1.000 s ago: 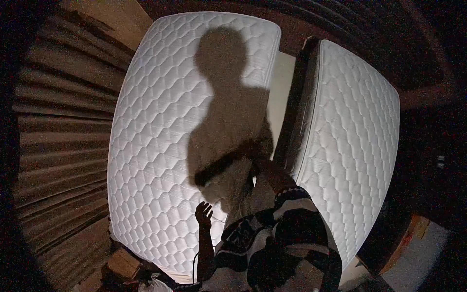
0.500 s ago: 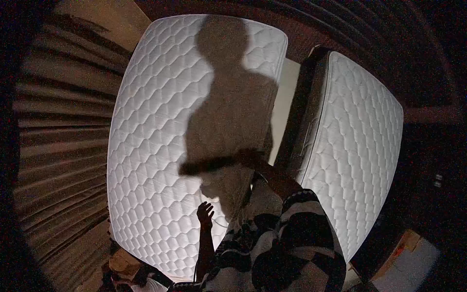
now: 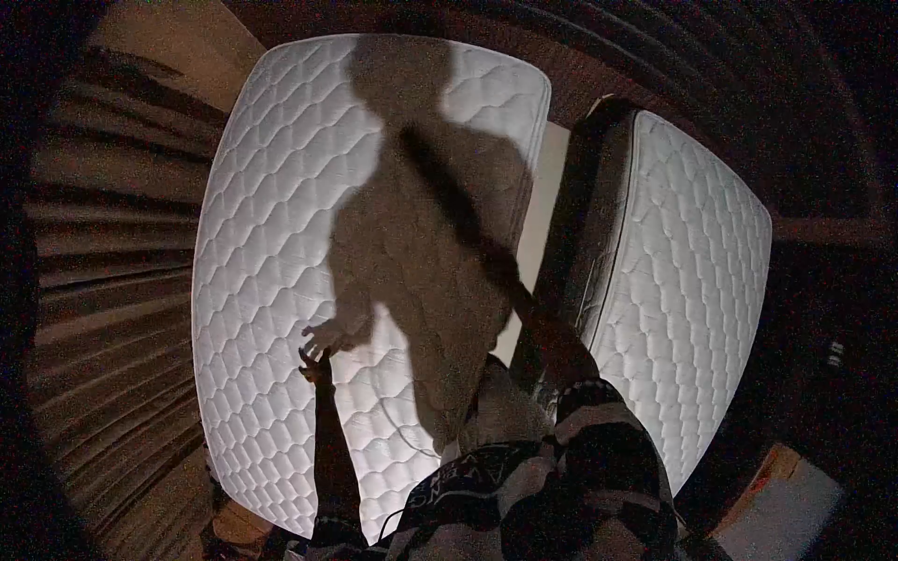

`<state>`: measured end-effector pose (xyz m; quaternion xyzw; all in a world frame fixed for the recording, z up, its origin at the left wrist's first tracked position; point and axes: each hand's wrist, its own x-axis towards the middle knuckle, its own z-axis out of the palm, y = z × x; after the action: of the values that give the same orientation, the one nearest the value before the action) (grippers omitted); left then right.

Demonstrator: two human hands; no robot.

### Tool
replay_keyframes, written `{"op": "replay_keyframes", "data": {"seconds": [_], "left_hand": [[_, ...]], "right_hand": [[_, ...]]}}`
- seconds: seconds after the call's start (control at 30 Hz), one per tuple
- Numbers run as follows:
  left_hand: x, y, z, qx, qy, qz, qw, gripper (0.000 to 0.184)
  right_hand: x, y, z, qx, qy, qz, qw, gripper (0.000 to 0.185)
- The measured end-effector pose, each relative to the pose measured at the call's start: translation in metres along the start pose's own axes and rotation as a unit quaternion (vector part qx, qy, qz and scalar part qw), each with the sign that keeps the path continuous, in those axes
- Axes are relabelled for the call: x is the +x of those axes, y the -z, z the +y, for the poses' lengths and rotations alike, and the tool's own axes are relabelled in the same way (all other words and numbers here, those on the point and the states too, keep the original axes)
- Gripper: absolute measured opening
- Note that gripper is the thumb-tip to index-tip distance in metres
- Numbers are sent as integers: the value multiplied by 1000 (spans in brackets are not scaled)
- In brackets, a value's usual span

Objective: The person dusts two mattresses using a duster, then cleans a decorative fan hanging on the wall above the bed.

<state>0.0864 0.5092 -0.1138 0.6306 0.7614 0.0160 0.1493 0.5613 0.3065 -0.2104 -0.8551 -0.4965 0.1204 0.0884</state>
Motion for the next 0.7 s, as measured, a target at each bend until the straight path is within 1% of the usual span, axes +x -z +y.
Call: {"op": "replay_keyframes", "data": {"seconds": [0.03, 0.07, 0.1, 0.13, 0.17, 0.2, 0.27, 0.3, 0.33, 0.37, 0.4, 0.43, 0.5, 0.53, 0.6, 0.63, 0.67, 0.7], "left_hand": [[8, 9, 17, -39, 85, -32, 995, 101], [49, -53, -49, -89, 26, -114, 989, 106], [74, -78, -76, -147, -24, -199, 969, 112], [85, -105, -97, -128, 105, -333, 928, 117], [80, -98, -80, -67, 126, -403, 904, 117], [76, -89, -61, -22, 117, -431, 894, 116], [68, -76, -23, 64, 101, -480, 869, 115], [66, -72, -8, 95, 92, -496, 858, 114], [65, -71, 2, 111, 83, -506, 852, 114], [65, -71, 10, 124, 77, -513, 846, 113], [66, -70, 16, 134, 70, -521, 840, 113], [66, -72, 21, 140, 66, -526, 836, 112], [68, -77, 23, 147, 56, -535, 830, 111], [68, -77, 24, 151, 55, -536, 829, 111], [67, -76, 29, 153, 51, -540, 826, 110], [68, -77, 28, 152, 50, -541, 826, 109], [69, -77, 28, 154, 51, -544, 823, 109], [66, -79, 26, 154, 52, -543, 824, 108]], "right_hand": [[-10, 28, -42, 21, 44, -41, 998, 43], [-19, 67, -90, 46, 86, -84, 992, 41], [-23, 90, -113, 64, 120, -132, 982, 40], [-15, 91, -108, 60, 117, -130, 983, 40], [-4, 86, -97, 19, 140, -163, 976, 36], [9, 83, -85, -23, 163, -197, 966, 34], [32, 84, -26, -72, 144, -8, 987, 23], [43, 89, 3, -64, 93, 34, 993, 24], [50, 94, 32, -11, 11, 69, 997, 25], [56, 98, 60, 56, -62, 122, 989, 26], [61, 101, 83, 131, -118, 171, 969, 27], [67, 106, 91, 185, -145, 204, 950, 29], [72, 104, 79, 219, -130, 227, 940, 31], [73, 104, 57, 203, -95, 218, 950, 32], [73, 98, -7, 144, 2, 162, 976, 34], [72, 95, -42, 134, 54, 100, 984, 36], [74, 92, -76, 128, 80, -31, 988, 33], [76, 84, -93, 118, 106, -163, 974, 30]]}}
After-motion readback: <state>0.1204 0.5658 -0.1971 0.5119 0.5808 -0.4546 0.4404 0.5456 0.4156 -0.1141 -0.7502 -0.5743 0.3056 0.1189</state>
